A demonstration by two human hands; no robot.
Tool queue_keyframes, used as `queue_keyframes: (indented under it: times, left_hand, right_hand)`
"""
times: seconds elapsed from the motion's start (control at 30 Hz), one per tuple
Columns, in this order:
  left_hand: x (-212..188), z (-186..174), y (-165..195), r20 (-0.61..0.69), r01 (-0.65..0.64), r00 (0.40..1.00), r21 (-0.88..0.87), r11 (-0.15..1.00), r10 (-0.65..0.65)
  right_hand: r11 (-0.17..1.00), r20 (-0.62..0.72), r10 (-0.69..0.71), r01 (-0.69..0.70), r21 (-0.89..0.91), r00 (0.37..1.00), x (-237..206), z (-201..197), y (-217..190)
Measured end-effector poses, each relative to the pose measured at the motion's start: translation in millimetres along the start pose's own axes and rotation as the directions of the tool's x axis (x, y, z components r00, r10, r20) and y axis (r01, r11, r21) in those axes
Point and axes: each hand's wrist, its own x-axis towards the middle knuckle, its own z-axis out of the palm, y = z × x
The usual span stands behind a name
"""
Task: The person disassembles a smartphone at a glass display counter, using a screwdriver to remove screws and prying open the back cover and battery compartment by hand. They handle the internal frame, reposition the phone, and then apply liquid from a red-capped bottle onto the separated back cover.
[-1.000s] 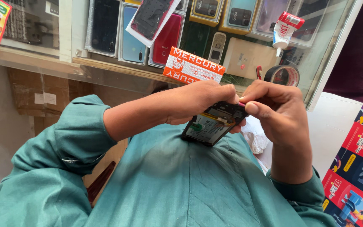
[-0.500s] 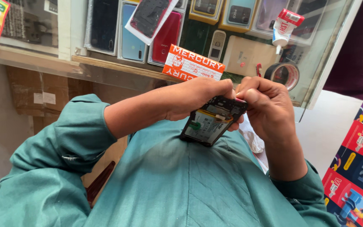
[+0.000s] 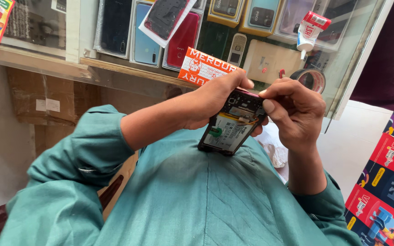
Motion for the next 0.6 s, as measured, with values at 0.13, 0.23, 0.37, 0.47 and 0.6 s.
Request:
queue_keyframes:
  times: [0.13,0.23,0.37,0.47,0.6]
  left_hand:
    - [2,-3,-3,-0.017,-0.005,1.0,-0.046,0.999,0.005]
    - [1,-4,-6,-0.035,-0.037,0.999,-0.062,0.997,0.035]
    - [3,-6,-5,-0.019,-0.055,0.998,-0.088,0.995,0.053]
    - [2,-8,-7,-0.038,-0.059,0.998,-0.053,0.997,0.057]
    - [6,-7,-13,-0.105,-0.071,0.992,-0.009,0.997,0.07]
  right_hand:
    - [0.998,0.003,0.048,-0.048,-0.047,0.999,5,-1,-1]
    - [0.995,0.009,0.085,-0.085,-0.054,0.996,9,0,-4]
    - [0.976,0.057,0.212,-0.214,0.033,0.976,18,-4,-9]
    - [0.953,0.148,0.29,-0.299,0.042,0.946,25,-8,-6]
    - [0.913,0.259,0.344,-0.386,0.132,0.902,32,-19,3]
